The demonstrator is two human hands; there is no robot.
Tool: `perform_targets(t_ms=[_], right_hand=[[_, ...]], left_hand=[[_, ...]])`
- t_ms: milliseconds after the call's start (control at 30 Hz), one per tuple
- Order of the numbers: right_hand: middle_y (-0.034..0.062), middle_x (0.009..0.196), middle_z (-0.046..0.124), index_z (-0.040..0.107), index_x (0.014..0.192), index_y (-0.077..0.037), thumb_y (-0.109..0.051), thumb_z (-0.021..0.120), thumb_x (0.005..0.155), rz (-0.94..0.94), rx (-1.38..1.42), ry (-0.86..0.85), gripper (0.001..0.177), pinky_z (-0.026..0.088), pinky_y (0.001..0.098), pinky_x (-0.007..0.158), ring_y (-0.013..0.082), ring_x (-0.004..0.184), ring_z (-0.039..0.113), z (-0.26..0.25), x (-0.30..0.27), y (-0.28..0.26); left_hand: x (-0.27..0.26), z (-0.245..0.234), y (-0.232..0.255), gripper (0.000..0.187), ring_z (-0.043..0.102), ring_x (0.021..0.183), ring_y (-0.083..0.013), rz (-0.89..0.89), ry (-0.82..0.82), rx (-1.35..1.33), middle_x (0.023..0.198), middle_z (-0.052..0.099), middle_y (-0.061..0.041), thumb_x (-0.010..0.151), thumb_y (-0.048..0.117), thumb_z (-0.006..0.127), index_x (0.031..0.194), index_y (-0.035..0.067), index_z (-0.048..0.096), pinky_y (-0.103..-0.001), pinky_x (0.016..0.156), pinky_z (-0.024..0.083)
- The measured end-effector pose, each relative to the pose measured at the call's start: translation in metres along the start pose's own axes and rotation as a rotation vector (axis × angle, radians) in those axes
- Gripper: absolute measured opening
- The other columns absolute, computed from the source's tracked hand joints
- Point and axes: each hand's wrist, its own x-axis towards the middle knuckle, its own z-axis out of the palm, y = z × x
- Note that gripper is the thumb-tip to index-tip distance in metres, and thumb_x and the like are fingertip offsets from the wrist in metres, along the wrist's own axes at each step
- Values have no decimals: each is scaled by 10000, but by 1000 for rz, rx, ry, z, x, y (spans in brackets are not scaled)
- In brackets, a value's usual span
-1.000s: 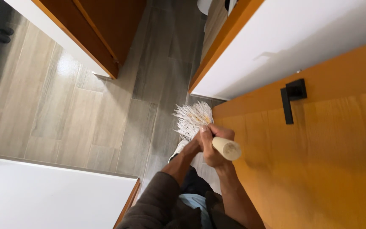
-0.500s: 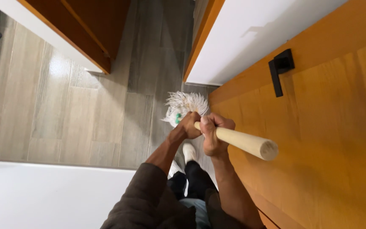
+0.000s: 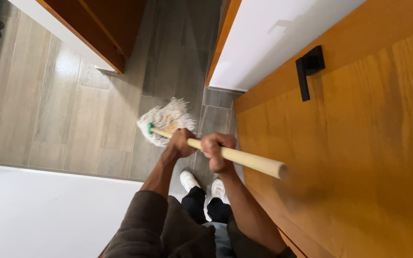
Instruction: The person mops the floor in a bedroom and hallway using a string mop. They move the mop back and forth along the base of the bed and continue into the adjacent corridor, covering the tiled floor area.
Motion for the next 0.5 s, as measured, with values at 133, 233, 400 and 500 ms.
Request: perform_targets(t_ms=[133,233,400,500], right_hand=[[-2,533,495,642,657,-71,-161,775,1002,97,145,-200,381,399,264,448,76,504,440,6,-12,1],[-19,538,473,640,660,-87,-168,768,1022,149,205,-345,393,360,240,457,62,510,394,10,-19,-17],[-13,560,429,592,625,-130,-232,738,1064,135,188,-478,474,330,279,470,87,525,370,-20,-44,-20],[-27,552,423,573,608,-154,-194,686,1070,108,93,-541,478,313,283,472,91,519,361,-33,-43,-62]], left_hand=[[-39,12,-19,216,749,664,-496,-95,147,-8,599,703,-178,826,317,783,695,148,811,-602,667,503],[-57,34,-40,204,738,612,-435,-139,238,-12,557,669,-122,785,340,800,648,189,783,-534,642,535],[-78,63,-9,211,761,657,-412,-205,267,-61,588,698,-127,786,372,836,686,189,803,-476,693,598],[-86,85,17,200,803,796,-481,-231,243,-30,671,748,-187,768,351,838,740,153,842,-578,745,567]])
